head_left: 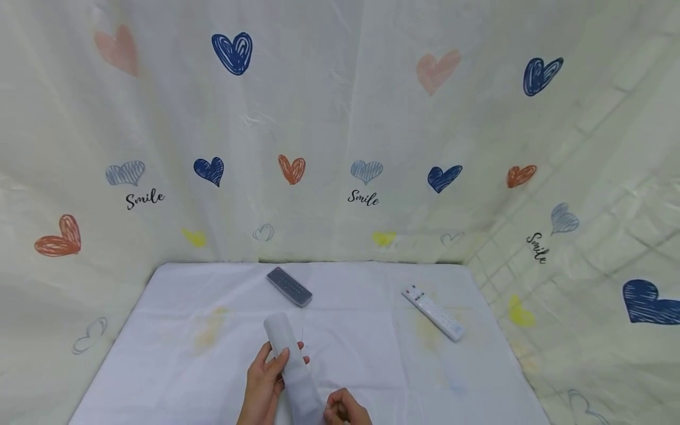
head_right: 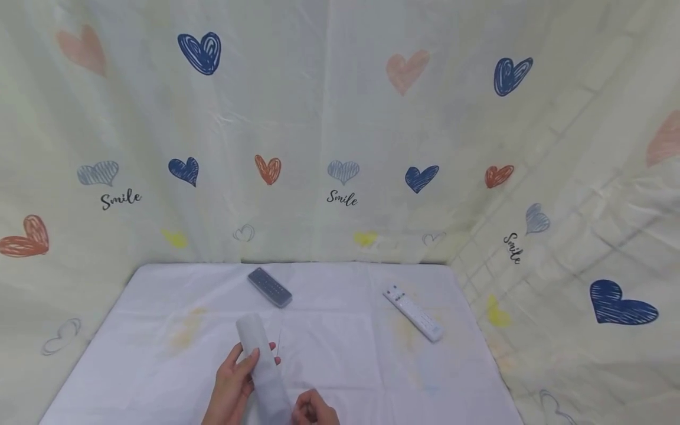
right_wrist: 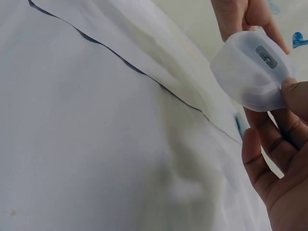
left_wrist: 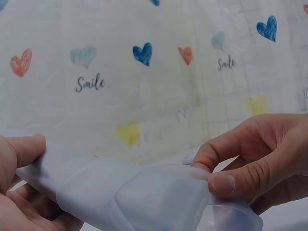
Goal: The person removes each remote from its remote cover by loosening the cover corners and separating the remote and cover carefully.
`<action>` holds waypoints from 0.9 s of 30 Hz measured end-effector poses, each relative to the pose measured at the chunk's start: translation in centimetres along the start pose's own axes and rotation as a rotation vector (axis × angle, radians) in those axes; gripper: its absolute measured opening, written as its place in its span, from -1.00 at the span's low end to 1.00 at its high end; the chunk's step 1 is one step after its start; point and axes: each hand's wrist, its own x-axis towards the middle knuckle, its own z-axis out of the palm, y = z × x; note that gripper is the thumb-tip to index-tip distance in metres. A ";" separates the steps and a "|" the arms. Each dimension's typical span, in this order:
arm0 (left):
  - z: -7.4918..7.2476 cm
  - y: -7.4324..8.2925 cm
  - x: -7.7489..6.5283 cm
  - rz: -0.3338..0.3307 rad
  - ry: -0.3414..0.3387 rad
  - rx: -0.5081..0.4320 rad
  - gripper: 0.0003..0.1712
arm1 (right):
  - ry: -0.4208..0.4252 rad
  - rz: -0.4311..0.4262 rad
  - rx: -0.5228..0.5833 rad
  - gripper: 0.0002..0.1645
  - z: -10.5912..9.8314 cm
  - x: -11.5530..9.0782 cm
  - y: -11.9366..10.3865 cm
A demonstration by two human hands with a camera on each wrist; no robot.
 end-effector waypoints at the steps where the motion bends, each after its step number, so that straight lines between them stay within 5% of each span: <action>1: 0.1 0.1 0.0 0.008 0.005 -0.002 -0.18 | -0.002 0.002 -0.002 -0.83 0.0 0.1 0.0; 20: 0.4 2.4 0.4 0.103 0.020 -0.070 -0.35 | 0.036 -0.200 -0.082 -0.89 -0.2 1.2 0.5; 27: 2.1 3.5 1.4 0.226 0.049 -0.104 -0.36 | 0.169 -0.095 -0.099 -0.83 -1.3 4.0 -1.0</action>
